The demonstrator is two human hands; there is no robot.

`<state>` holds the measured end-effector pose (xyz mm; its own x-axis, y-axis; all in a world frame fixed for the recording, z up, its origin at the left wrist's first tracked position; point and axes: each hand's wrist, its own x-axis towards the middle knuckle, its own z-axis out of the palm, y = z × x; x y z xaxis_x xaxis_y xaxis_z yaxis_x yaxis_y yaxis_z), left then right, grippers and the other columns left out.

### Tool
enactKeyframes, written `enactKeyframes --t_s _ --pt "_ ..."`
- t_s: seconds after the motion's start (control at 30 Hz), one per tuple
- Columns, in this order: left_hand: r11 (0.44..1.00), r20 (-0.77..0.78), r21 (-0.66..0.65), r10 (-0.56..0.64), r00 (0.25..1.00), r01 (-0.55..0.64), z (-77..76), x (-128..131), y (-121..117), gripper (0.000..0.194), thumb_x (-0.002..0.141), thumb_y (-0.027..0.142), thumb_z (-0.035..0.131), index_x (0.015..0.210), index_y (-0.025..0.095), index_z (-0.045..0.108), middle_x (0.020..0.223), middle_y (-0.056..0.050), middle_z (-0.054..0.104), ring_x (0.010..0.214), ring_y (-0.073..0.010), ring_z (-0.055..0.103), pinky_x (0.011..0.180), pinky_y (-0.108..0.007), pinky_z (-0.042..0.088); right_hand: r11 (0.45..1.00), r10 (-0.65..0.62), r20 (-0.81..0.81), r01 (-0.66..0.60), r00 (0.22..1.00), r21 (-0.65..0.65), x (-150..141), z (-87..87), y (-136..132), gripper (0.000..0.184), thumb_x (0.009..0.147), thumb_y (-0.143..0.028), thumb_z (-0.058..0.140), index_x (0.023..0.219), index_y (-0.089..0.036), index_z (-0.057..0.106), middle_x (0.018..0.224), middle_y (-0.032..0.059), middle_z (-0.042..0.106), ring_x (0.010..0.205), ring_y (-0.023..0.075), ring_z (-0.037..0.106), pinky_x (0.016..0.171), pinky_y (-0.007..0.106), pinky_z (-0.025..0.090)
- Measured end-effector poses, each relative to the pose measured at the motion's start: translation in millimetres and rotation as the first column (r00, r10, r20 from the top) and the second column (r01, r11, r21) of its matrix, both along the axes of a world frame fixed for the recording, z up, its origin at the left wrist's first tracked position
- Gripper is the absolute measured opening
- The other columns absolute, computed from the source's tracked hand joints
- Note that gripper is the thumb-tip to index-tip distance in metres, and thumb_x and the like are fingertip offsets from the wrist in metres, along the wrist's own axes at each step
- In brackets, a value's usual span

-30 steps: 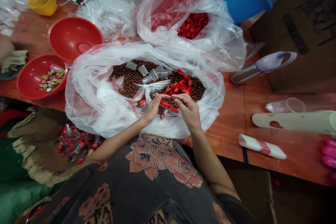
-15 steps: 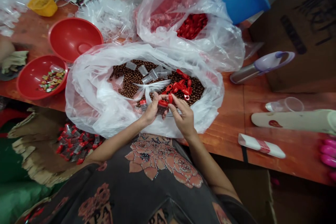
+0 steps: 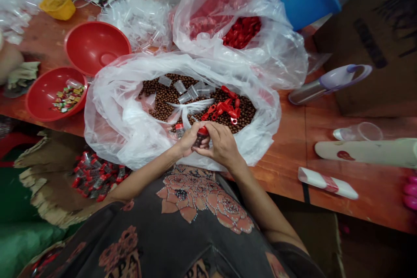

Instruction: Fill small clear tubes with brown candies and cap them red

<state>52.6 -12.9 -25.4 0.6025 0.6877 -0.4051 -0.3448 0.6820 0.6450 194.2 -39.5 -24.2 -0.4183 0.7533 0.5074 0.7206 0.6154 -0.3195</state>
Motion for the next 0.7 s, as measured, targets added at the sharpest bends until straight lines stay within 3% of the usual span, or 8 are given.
enactKeyframes --t_s 0.13,0.23,0.3,0.37,0.43,0.5,0.57,0.7 --pt "0.997 -0.099 0.070 0.016 0.995 -0.009 -1.3 -8 -10 0.047 0.091 0.057 0.035 0.103 0.017 0.057 0.051 0.004 0.045 0.042 -0.0105 0.041 0.044 -0.022 0.037 0.999 0.042 -0.014 -0.042 0.999 -0.011 -1 -3.3 -1 0.067 0.084 -0.054 0.062 0.133 -0.011 0.045 0.120 0.0192 0.064 0.110 0.0305 0.059 0.092 0.044 0.046" --pt "0.933 -0.402 0.344 0.043 0.915 0.108 4.1 -29 4 0.043 0.095 0.052 0.034 0.111 0.020 0.058 0.070 -0.001 0.060 0.061 -0.0145 0.056 0.059 -0.026 0.047 0.993 0.012 -0.013 -0.014 1.000 -0.118 -6 -5.2 -2 0.066 0.084 -0.058 0.061 0.129 -0.011 0.050 0.115 0.0172 0.065 0.106 0.0300 0.059 0.091 0.044 0.046" --pt "0.794 -0.622 0.559 0.210 0.754 0.240 8.5 -46 29 0.036 0.096 0.046 0.040 0.110 0.020 0.060 0.091 -0.005 0.066 0.083 -0.0170 0.061 0.079 -0.029 0.049 0.975 -0.021 0.003 0.021 1.000 -0.220 -14 -6.5 -2 0.069 0.082 -0.063 0.061 0.128 -0.012 0.053 0.113 0.0164 0.065 0.103 0.0302 0.058 0.090 0.044 0.046" --pt "0.652 -0.730 0.658 0.432 0.530 0.376 11.1 -60 63 0.031 0.095 0.038 0.045 0.111 0.018 0.062 0.105 -0.008 0.065 0.096 -0.0192 0.060 0.091 -0.032 0.046 0.954 0.003 0.035 0.008 0.999 -0.301 -26 -7.5 -1 0.077 0.080 -0.068 0.060 0.132 -0.011 0.051 0.113 0.0172 0.064 0.102 0.0312 0.057 0.088 0.044 0.047" --pt "0.580 -0.766 0.635 0.556 0.321 0.511 9.8 -66 97 0.028 0.093 0.029 0.048 0.112 0.016 0.063 0.109 -0.011 0.064 0.101 -0.0217 0.060 0.095 -0.034 0.043 0.935 0.086 0.063 -0.059 0.994 -0.350 -37 -8.2 -1 0.086 0.079 -0.070 0.060 0.139 -0.009 0.046 0.115 0.0189 0.062 0.101 0.0321 0.057 0.087 0.046 0.048" --pt "0.560 -0.799 0.555 0.566 0.204 0.615 4.6 -66 123 0.025 0.090 0.023 0.052 0.109 0.015 0.066 0.107 -0.013 0.065 0.103 -0.0246 0.060 0.096 -0.036 0.042 0.921 0.147 0.061 -0.114 0.987 -0.373 -43 -9.0 0 0.083 0.081 -0.066 0.061 0.141 -0.011 0.045 0.117 0.0191 0.061 0.102 0.0315 0.057 0.088 0.046 0.049" --pt "0.567 -0.825 0.510 0.535 0.181 0.647 -2.4 -63 137 0.021 0.086 0.022 0.058 0.104 0.015 0.068 0.103 -0.013 0.067 0.102 -0.0265 0.061 0.094 -0.036 0.041 0.915 0.134 0.016 -0.117 0.991 -0.386 -41 -10.0 1 0.065 0.086 -0.056 0.061 0.136 -0.015 0.052 0.118 0.0171 0.061 0.104 0.0286 0.058 0.089 0.044 0.049" --pt "0.628 -0.818 0.568 0.501 0.282 0.532 -12.5 -70 143 0.026 0.074 0.022 0.072 0.099 0.017 0.069 0.084 -0.006 0.067 0.086 -0.0230 0.062 0.084 -0.032 0.044 0.920 0.010 -0.114 -0.054 0.993 -0.388 -19 -12.5 5 0.034 0.093 -0.036 0.058 0.122 -0.018 0.062 0.111 0.0125 0.064 0.102 0.0244 0.060 0.090 0.041 0.052"
